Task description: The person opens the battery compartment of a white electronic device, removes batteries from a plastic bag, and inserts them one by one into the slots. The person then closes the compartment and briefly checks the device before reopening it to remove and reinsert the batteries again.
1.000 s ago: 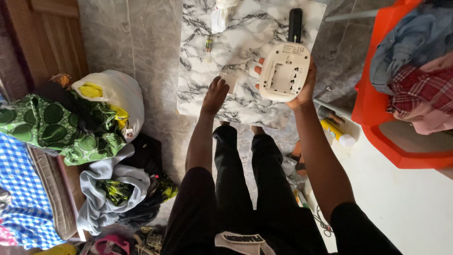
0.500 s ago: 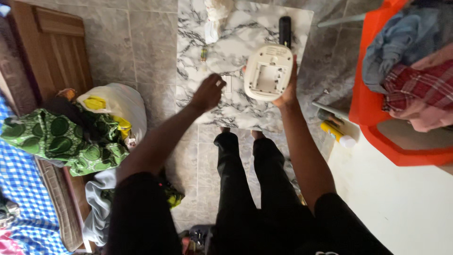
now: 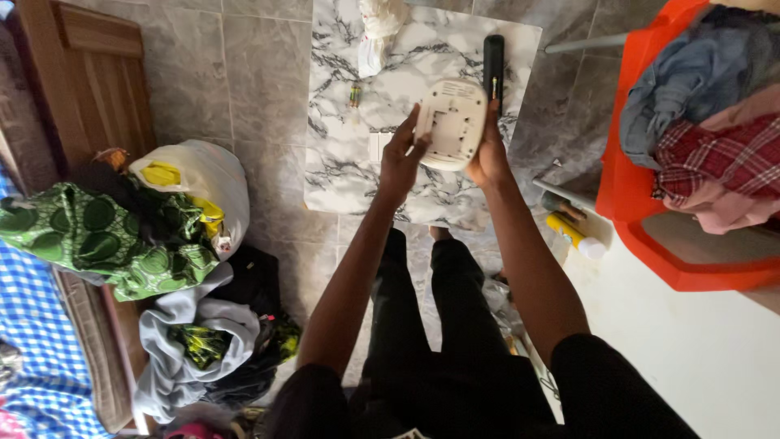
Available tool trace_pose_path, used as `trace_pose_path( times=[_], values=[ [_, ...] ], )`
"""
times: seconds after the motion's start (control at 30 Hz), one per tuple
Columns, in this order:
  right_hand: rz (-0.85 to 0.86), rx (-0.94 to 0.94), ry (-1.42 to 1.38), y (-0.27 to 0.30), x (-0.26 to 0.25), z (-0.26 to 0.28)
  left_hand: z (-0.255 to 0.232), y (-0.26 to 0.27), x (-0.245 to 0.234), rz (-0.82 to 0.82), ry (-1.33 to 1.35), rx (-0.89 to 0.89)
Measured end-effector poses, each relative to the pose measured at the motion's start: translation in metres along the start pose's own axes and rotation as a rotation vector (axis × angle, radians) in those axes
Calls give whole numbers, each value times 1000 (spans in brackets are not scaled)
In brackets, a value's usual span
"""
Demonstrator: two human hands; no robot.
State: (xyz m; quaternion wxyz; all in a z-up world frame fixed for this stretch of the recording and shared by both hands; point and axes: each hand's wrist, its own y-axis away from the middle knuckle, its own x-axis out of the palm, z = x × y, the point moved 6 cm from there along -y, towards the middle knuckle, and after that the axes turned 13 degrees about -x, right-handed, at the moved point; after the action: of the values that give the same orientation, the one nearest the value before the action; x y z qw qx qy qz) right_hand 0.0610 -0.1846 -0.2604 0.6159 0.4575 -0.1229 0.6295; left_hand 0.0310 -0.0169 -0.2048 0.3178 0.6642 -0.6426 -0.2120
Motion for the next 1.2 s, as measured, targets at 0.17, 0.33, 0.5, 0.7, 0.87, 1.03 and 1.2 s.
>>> trace_pose_path(
  times=[0.17, 0.33, 0.5, 0.7, 0.87, 1.03, 1.2],
  values=[
    [-280, -113, 558, -32, -77, -23, 56, -55, -26, -109, -1, 378],
    [-298, 71, 651, -67, -103, -48, 100, -119, -44, -492, -426, 354],
    [-164, 71, 671, -98, -119, -57, 118, -152, -48, -520, -393, 294],
    [-310, 73, 729, -115, -145, -57, 111, -156, -33, -509, -339, 345],
    [-325, 59, 723, -115, -145, -54, 99, -147, -28, -532, -421, 411],
    [-420, -10, 1055, -102, -135, -35, 62, -138, -35, -620, -604, 273],
    [-520, -500, 983, -87, -95, -17, -23, -189, -51, -835, -835, 522]
  ],
)
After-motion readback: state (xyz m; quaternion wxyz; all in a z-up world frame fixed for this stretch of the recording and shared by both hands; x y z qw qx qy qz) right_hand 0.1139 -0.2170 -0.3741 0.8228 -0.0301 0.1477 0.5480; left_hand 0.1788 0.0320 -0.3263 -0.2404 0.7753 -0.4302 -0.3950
